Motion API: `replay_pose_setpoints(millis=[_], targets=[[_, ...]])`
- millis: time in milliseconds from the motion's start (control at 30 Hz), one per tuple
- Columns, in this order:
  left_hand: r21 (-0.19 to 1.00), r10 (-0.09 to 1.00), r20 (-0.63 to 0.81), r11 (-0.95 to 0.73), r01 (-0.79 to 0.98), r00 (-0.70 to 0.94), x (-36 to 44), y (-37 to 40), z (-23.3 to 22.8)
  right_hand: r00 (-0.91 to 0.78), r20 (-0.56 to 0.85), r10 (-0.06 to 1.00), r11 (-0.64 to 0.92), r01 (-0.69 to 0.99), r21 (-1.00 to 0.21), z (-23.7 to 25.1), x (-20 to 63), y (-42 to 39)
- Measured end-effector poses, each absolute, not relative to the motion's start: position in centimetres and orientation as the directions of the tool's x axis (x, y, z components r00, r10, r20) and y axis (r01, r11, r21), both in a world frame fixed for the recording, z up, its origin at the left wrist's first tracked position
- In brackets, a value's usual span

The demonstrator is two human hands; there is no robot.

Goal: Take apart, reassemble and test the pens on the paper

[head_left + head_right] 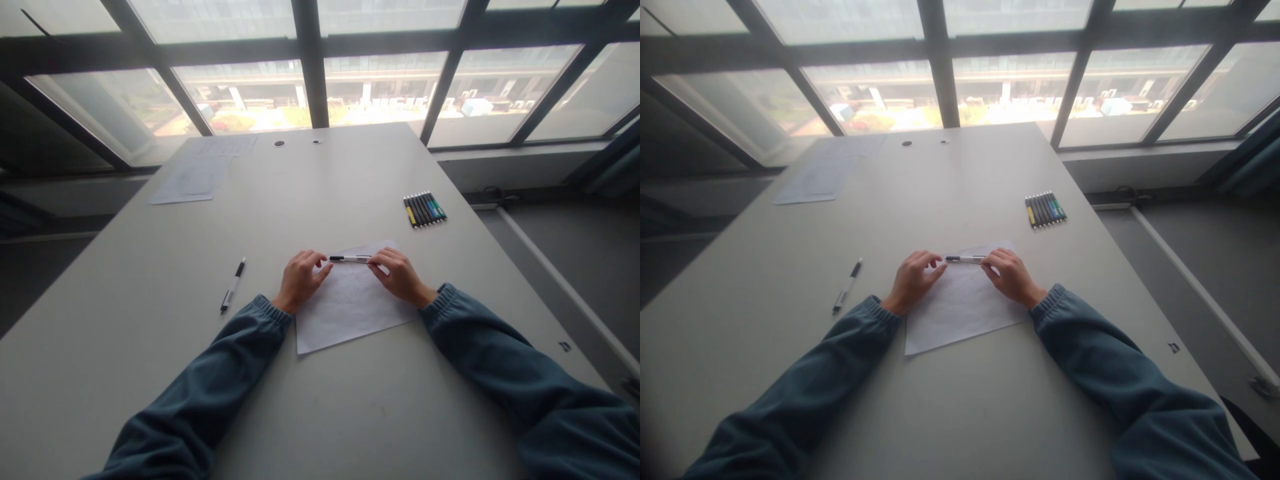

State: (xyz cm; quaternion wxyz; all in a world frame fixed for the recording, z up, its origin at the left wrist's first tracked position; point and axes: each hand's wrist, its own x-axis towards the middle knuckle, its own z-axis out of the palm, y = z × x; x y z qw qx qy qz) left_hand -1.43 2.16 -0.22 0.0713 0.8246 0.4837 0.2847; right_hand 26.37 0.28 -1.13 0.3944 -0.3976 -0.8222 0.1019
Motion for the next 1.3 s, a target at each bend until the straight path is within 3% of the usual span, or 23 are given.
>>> replay_pose_setpoints(millis=[267, 600, 800, 1300], targets=[[0.386, 0.834, 0.346, -0.544, 0.745, 0.43, -1.6, 2.3, -0.5, -0.369, 0.568, 0.736, 0.661, 0.575, -0.482, -1.1, 26.4, 0.3], [0.444, 0.726, 0.565, -0.668, 0.597, 0.392, -1.3, 2.2, -0.7, -0.375, 0.566, 0.734, 0.665, 0.565, -0.488, -1.2, 26.4, 0.4], [0.475, 0.685, 0.62, -0.716, 0.512, 0.383, -0.9, 1.9, 0.1, -0.396, 0.56, 0.727, 0.676, 0.555, -0.485, -1.3, 26.4, 0.3], [0.517, 0.675, 0.561, -0.737, 0.435, 0.479, -0.9, 1.7, 0.0, -0.465, 0.552, 0.693, 0.717, 0.531, -0.452, -1.1, 26.3, 0.2]])
